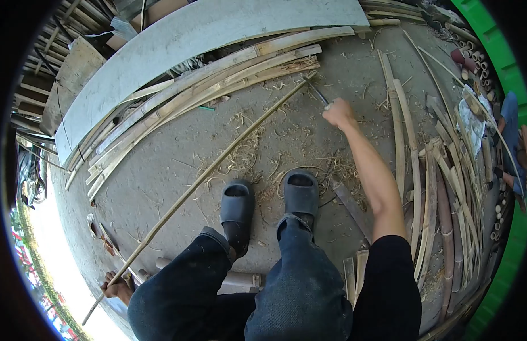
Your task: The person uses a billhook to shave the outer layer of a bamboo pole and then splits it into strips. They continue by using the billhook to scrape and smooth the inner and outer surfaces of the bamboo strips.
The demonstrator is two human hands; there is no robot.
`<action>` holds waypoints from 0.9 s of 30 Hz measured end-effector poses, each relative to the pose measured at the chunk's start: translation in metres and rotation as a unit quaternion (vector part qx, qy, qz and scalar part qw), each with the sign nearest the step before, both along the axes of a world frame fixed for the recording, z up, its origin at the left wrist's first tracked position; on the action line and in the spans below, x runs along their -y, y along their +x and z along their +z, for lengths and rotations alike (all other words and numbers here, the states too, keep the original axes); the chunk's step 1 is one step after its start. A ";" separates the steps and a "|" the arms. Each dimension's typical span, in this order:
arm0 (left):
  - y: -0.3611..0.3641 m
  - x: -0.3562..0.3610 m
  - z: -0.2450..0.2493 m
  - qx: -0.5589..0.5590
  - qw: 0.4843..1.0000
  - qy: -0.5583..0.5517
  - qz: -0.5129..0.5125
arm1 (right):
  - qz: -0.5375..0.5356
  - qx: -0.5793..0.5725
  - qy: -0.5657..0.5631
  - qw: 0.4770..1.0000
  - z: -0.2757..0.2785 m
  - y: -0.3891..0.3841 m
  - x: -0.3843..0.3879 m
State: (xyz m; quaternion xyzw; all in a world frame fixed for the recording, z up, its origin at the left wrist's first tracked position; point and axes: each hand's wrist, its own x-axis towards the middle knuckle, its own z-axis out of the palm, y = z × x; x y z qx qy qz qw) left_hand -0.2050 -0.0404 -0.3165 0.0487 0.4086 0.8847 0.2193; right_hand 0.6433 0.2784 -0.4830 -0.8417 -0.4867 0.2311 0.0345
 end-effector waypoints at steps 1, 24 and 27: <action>-0.003 0.004 0.002 -0.001 1.000 0.005 -0.008 | 0.065 -0.024 -0.010 0.998 0.007 -0.021 0.017; 0.025 -0.016 0.051 0.001 0.999 0.045 -0.027 | -0.018 0.050 -0.084 0.995 0.009 -0.009 -0.046; -0.034 0.010 0.024 0.030 0.977 0.152 -0.149 | 0.111 -0.062 -0.023 0.992 0.048 -0.086 -0.010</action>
